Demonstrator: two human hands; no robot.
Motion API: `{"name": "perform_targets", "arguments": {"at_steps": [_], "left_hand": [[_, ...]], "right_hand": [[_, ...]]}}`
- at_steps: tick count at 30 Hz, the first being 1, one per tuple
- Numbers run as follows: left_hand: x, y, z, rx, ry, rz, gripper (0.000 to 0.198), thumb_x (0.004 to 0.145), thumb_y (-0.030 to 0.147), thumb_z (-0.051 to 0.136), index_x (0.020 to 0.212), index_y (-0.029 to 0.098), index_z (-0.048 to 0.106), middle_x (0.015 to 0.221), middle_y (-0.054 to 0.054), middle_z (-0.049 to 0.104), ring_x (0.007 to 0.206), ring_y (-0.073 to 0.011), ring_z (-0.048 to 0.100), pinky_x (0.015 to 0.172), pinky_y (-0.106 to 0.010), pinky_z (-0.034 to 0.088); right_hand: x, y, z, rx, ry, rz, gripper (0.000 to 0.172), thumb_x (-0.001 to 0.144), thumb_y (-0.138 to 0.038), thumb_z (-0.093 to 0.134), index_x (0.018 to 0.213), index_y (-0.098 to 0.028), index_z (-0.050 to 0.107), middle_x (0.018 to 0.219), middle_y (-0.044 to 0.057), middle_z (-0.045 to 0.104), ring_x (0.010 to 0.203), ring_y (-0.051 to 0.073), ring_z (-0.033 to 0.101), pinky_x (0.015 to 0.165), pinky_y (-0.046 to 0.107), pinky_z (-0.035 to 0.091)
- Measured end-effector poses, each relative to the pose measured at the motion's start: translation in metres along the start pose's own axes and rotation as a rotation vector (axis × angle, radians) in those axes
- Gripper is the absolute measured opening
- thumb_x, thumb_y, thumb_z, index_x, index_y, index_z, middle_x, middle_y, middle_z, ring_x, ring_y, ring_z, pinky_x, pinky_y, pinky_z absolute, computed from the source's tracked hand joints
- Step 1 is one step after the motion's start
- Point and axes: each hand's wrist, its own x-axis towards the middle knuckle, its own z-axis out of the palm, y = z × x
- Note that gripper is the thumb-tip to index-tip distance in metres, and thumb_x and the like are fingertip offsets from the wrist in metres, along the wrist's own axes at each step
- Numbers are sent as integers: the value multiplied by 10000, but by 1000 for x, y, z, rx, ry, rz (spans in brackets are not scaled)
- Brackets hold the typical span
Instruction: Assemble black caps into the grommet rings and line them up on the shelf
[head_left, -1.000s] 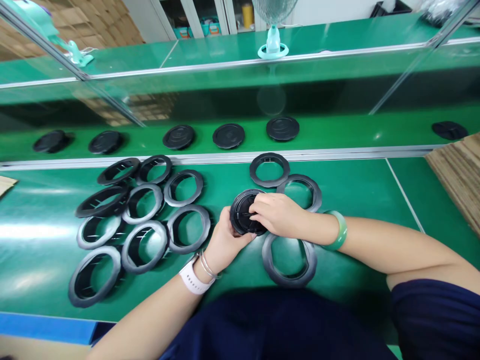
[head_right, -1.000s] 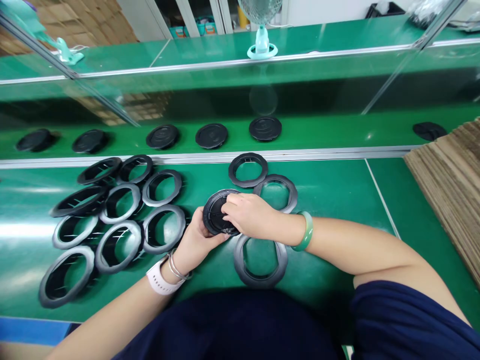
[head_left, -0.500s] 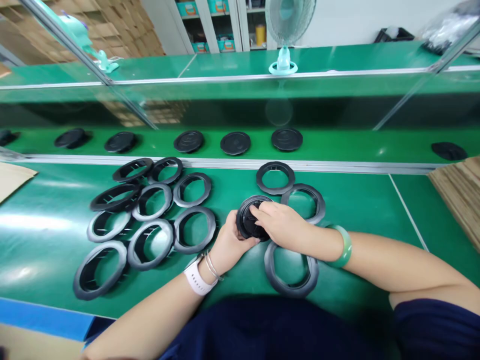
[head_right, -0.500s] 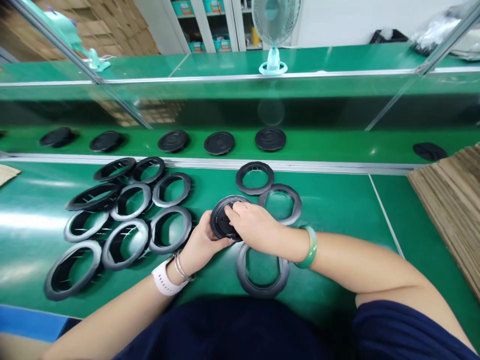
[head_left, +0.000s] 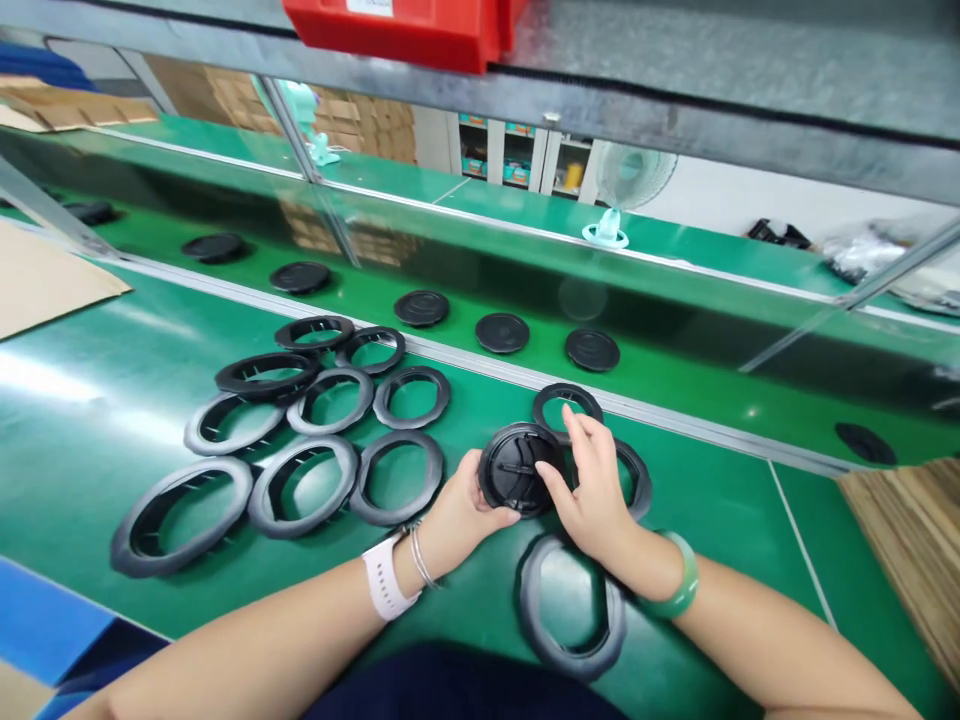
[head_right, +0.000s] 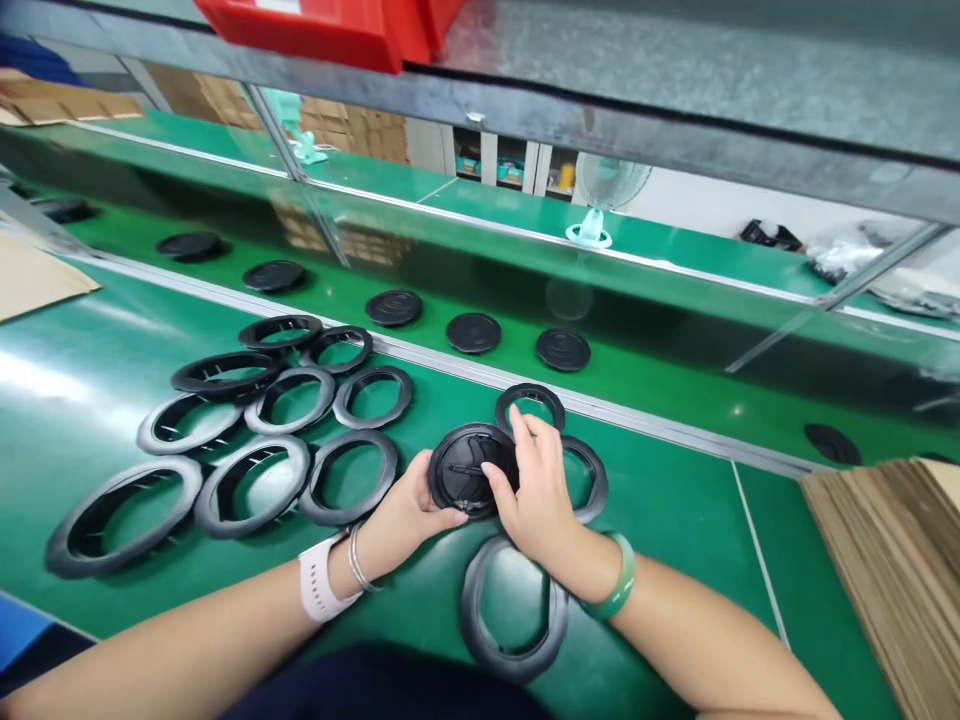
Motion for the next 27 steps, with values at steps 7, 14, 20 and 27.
{"name": "perform_targets", "arguments": {"at_steps": [7,14,20,27], "left_hand": [[-6,-2,-1,253,-10,30,748,624,138,832,1232,232,406,1223,-100,613,1109,-290,647,883,-443,573],[-8,0,-1,353,-78,116,749,680,342,847,1267,220,398,1233,-111,628,1136,-306,627,923,-452,535],[-10,3,-3,473,-52,154,505,860,434,669,1250,210,439,1170,-86,651,1088,-273,622,936,-420,499],[-8,5,-7,499,28,139,359,916,436,602,1184,213,515,1128,-43,623,1074,-225,587,968,-376,464]], "right_hand": [[5,13,8,284,-147,217,232,986,-366,525,1105,-195,624,1052,88,617,968,225,594,830,370,519],[5,15,14,376,-138,324,184,866,-352,659,899,-186,586,849,25,598,801,192,580,698,300,484],[6,10,13,370,-134,378,165,847,-325,650,849,-188,559,806,17,595,763,188,568,668,301,462],[16,0,-1,621,-470,399,454,751,-354,814,1102,-206,568,1048,28,666,975,216,626,862,350,499]]}}
